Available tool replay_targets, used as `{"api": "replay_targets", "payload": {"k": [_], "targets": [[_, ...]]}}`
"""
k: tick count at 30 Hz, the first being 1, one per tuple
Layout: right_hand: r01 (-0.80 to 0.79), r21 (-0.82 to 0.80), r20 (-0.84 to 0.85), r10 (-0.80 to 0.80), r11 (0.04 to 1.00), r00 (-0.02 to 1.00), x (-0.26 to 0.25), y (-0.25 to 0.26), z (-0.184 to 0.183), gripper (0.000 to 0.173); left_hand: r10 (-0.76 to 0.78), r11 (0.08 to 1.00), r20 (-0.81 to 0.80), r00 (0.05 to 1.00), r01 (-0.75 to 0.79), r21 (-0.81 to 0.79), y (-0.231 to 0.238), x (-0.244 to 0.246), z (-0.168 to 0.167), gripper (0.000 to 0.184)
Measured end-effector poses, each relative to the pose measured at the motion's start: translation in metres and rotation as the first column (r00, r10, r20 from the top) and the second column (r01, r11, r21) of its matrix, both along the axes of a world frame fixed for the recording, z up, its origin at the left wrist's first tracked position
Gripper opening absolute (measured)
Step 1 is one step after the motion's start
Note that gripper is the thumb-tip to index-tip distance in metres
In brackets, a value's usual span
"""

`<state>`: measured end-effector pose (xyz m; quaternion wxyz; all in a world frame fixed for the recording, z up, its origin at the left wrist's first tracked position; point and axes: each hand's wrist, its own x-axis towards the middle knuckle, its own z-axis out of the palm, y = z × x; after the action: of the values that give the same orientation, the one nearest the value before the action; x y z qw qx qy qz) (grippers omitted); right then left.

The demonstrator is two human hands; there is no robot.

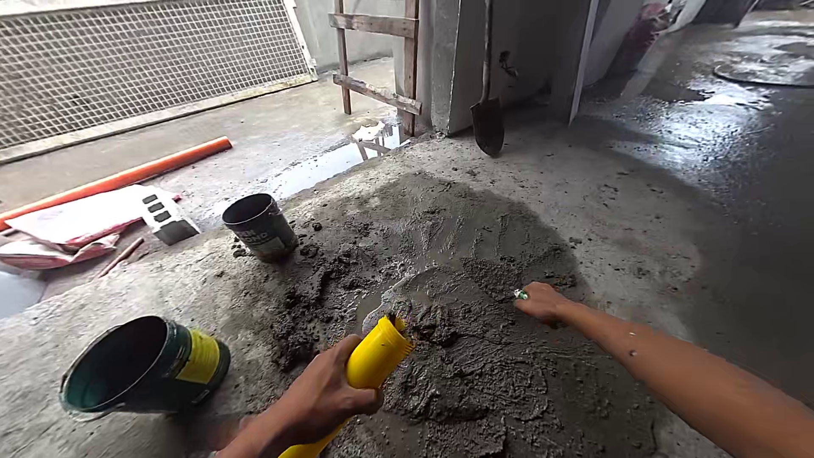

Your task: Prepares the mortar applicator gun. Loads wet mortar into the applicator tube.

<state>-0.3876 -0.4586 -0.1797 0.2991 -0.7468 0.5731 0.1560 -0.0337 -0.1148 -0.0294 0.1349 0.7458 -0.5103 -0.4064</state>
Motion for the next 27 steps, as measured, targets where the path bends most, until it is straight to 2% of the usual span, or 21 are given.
{"api": "replay_targets", "payload": {"k": [2,7,10,12,15,19,22,27], "targets": [[0.037,0.093,-0.021,-0.035,0.995,0.999,0.022,0.011,-0.019,0.046,0.012,1.0,0.015,1.0,-0.011,-0.006,0.001,-0.001,-0.004,0.075],[-0.246,0.328,0.05,0.243,0.912,0.969,0.099,0.116,-0.031,0.052,0.025,0.999,0.022,0.999,-0.025,-0.026,0.003,0.0,-0.01,0.076],[-0.251,0.412,0.129,0.217,0.876,0.968,0.105,0.13,-0.028,0.048,0.028,0.999,0.039,0.999,-0.027,-0.023,0.006,-0.002,-0.006,0.076],[-0.234,0.428,0.187,0.168,0.873,0.968,0.097,0.128,-0.011,0.044,0.027,0.999,0.041,0.999,-0.025,-0.031,0.008,-0.002,-0.001,0.077],[-0.267,0.38,0.219,0.194,0.886,0.956,0.082,0.117,0.046,0.041,0.02,0.999,0.038,0.999,-0.019,-0.042,0.014,-0.002,0.005,0.076],[-0.407,0.251,0.152,0.38,0.878,0.912,0.058,0.095,0.161,0.035,0.015,0.999,0.046,0.999,-0.013,-0.042,0.019,0.001,0.014,0.076],[-0.464,0.17,0.071,0.459,0.869,0.886,0.038,0.084,0.243,0.03,0.006,0.999,0.043,0.999,-0.004,-0.051,0.022,0.001,0.022,0.075],[-0.538,0.127,-0.017,0.544,0.833,0.839,0.025,0.079,0.343,0.029,-0.026,0.997,0.029,0.999,0.029,-0.078,0.028,0.0,0.029,0.075]]}}
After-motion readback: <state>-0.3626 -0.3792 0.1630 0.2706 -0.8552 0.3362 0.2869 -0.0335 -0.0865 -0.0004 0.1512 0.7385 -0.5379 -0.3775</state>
